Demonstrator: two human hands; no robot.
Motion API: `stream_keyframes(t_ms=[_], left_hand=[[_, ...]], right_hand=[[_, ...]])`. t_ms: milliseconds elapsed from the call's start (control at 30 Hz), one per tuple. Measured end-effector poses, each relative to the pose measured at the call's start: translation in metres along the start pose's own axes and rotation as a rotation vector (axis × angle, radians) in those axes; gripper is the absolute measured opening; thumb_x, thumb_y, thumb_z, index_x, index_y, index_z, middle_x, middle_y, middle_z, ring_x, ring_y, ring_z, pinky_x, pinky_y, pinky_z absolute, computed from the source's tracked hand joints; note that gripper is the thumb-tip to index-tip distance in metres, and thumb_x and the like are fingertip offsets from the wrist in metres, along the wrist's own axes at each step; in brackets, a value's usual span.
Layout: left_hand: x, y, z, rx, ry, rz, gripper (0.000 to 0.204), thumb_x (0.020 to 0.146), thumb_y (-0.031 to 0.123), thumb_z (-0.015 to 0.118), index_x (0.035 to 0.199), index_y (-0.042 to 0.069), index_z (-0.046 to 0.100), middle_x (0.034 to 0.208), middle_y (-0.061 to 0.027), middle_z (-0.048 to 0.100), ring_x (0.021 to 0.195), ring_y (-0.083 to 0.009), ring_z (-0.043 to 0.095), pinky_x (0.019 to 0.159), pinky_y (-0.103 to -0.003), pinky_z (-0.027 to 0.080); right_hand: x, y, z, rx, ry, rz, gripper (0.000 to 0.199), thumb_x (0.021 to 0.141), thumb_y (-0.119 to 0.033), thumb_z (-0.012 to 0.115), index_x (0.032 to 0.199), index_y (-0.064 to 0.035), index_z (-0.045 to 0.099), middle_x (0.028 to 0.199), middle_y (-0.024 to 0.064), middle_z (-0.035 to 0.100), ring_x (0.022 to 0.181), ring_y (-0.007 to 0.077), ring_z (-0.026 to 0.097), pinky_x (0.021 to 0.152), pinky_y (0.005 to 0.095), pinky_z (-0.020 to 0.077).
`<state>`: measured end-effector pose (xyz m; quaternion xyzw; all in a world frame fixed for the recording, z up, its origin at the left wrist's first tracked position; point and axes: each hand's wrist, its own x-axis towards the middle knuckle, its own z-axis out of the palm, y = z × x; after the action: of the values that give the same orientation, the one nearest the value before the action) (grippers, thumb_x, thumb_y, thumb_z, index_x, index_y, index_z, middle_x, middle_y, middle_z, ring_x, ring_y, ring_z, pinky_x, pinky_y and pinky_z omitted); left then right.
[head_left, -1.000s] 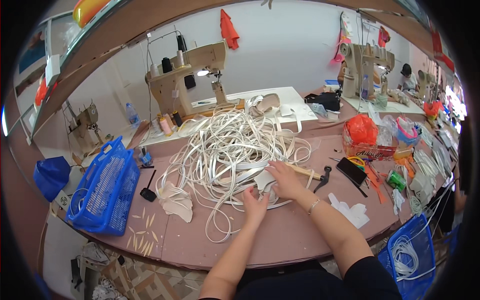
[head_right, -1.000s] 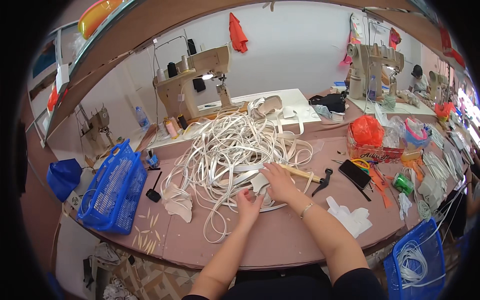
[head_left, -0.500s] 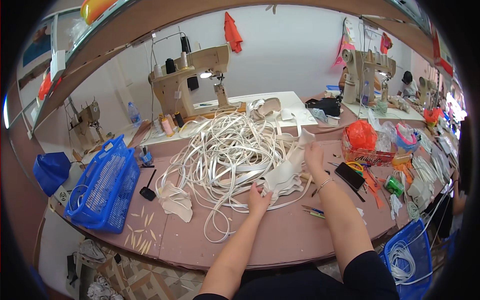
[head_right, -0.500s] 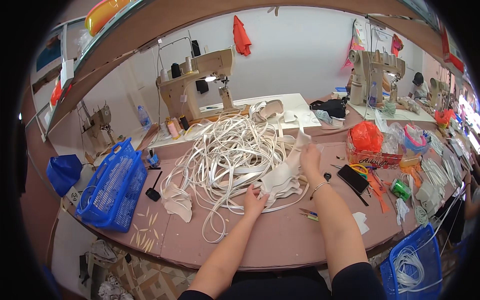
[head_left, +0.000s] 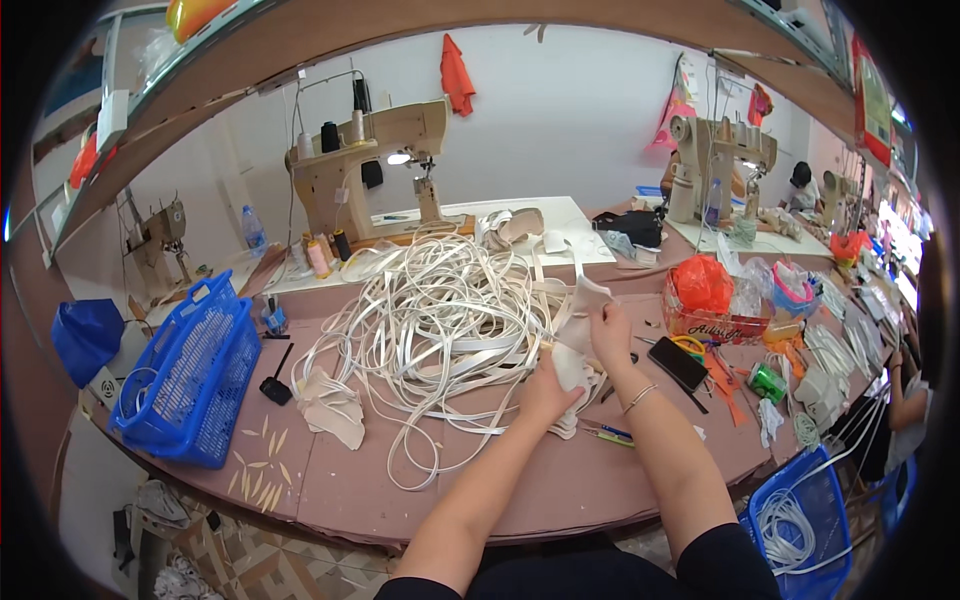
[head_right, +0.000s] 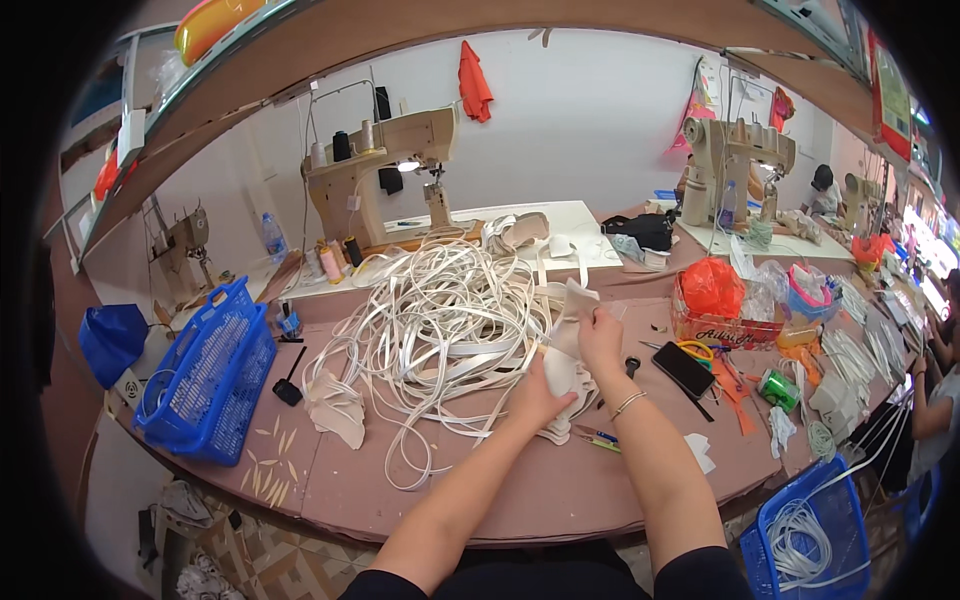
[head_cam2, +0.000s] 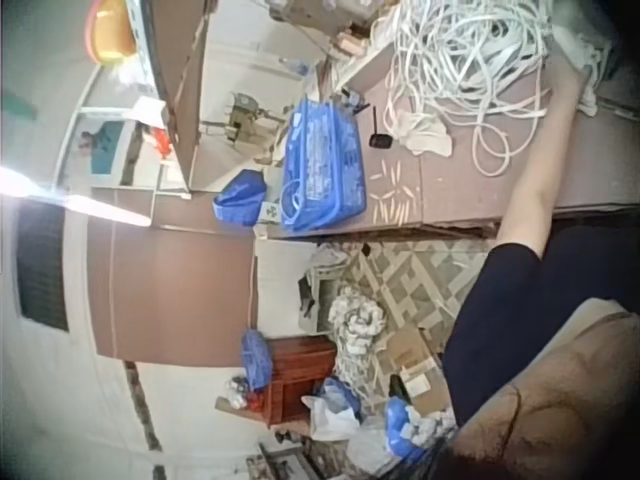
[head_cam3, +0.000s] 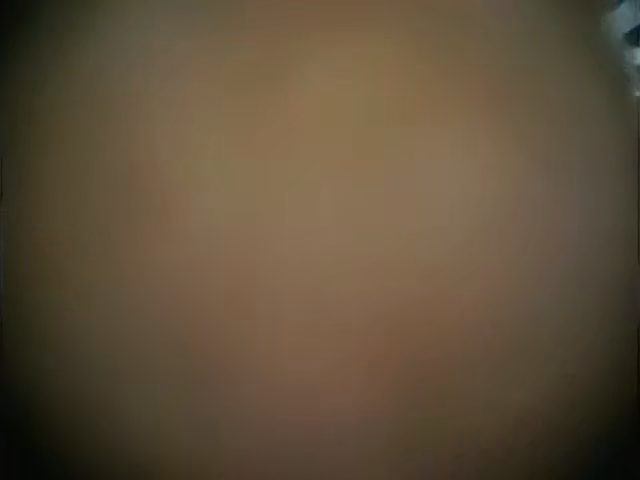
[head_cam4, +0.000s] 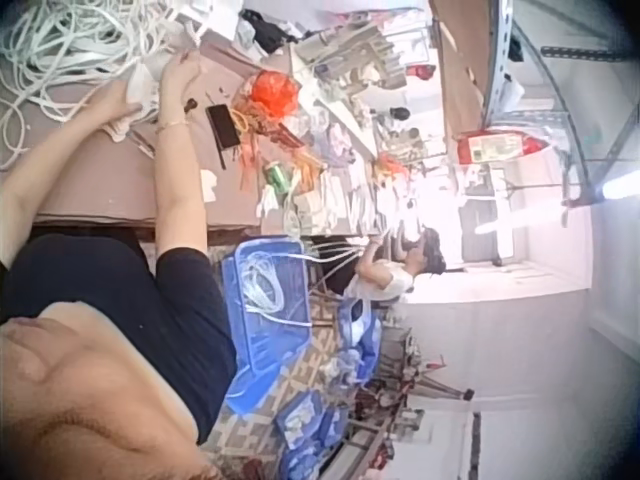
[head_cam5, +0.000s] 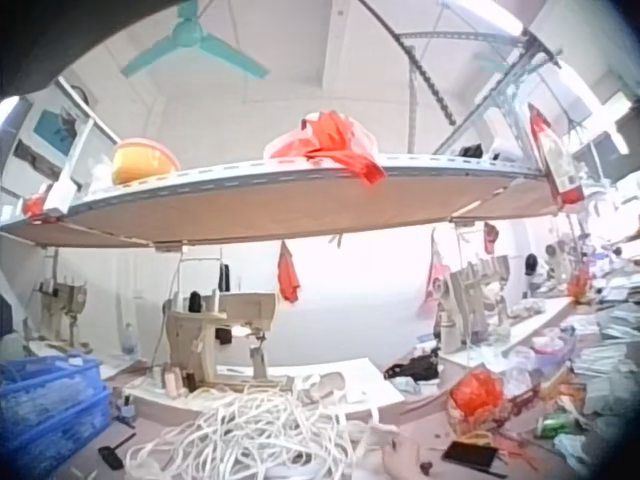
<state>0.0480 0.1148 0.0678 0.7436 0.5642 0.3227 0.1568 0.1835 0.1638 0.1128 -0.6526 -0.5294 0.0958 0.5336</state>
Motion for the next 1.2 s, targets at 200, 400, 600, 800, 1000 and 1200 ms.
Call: stream_keyframes(t_ms=[200, 400, 600, 800, 1000, 1200], left_hand=[[0.027, 0.004, -0.025, 0.122, -0.136, 0.194, 0.07, 0.059, 0.034, 0.076, 0.114, 0.006, 0.044, 0.111, -0.015, 0.053, 0.104, -0.0333, 0.051, 0.084, -0.04, 0.044], [0.036, -0.04, -0.051, 0.287, 0.275, 0.231, 0.076, 0.063, 0.036, 0.075, 0.122, 0.003, 0.043, 0.117, -0.0188, 0.05, 0.109, -0.0329, 0.048, 0.093, -0.038, 0.039], [-0.02, -0.038, -0.054, -1.809, -0.639, -0.407, 0.051, 0.081, 0.036, 0.062, 0.12, 0.007, 0.046, 0.117, -0.0143, 0.05, 0.103, -0.0256, 0.054, 0.09, -0.038, 0.042], [-0.126, -0.072, -0.014, -0.872, -0.039, -0.159, 0.055, 0.074, 0.015, 0.067, 0.123, 0.003, 0.042, 0.112, -0.014, 0.054, 0.106, -0.0299, 0.052, 0.092, -0.038, 0.041], [-0.165, -0.104, -0.05, -0.245, 0.459, -0.021, 0.053, 0.073, 0.014, 0.066, 0.121, 0.005, 0.045, 0.12, -0.0155, 0.047, 0.116, -0.0313, 0.042, 0.097, -0.039, 0.035], [-0.174, -0.255, -0.184, 0.37, 0.949, -0.438, 0.014, 0.076, 0.019, 0.059, 0.08, 0.006, 0.062, 0.1, -0.0103, 0.054, 0.093, -0.0318, 0.049, 0.081, -0.044, 0.038]], right_hand=[[0.064, 0.08, -0.023, 0.52, 0.445, 0.205, 0.017, 0.078, -0.013, 0.058, 0.08, 0.0037, 0.054, 0.069, 0.012, 0.058, 0.057, 0.0219, 0.054, 0.052, 0.0367, 0.0415], [0.053, 0.03, -0.074, 0.881, -0.038, 0.254, 0.023, 0.083, -0.011, 0.053, 0.106, -0.0115, 0.054, 0.107, 0.0054, 0.056, 0.096, 0.0169, 0.052, 0.082, 0.0367, 0.0419], [-0.053, 0.016, -0.046, 1.22, -0.942, 0.002, 0.011, 0.078, -0.004, 0.053, 0.086, -0.0069, 0.06, 0.128, 0.0149, 0.043, 0.114, 0.0266, 0.046, 0.099, 0.0379, 0.0357], [-0.13, 0.048, -0.071, 0.699, -0.919, 0.377, 0.015, 0.079, 0.0, 0.052, 0.092, -0.0021, 0.057, 0.115, 0.013, 0.052, 0.106, 0.0256, 0.051, 0.09, 0.0317, 0.0409], [-0.157, 0.085, -0.04, 0.385, -0.787, 0.04, 0.019, 0.076, -0.001, 0.057, 0.095, -0.0012, 0.055, 0.111, 0.0135, 0.052, 0.098, 0.0246, 0.053, 0.084, 0.0308, 0.043], [-0.191, 0.043, -0.059, -0.009, -0.506, -0.392, 0.022, 0.071, -0.002, 0.061, 0.093, -0.0014, 0.056, 0.115, 0.0173, 0.05, 0.103, 0.0294, 0.051, 0.089, 0.0352, 0.0396]])
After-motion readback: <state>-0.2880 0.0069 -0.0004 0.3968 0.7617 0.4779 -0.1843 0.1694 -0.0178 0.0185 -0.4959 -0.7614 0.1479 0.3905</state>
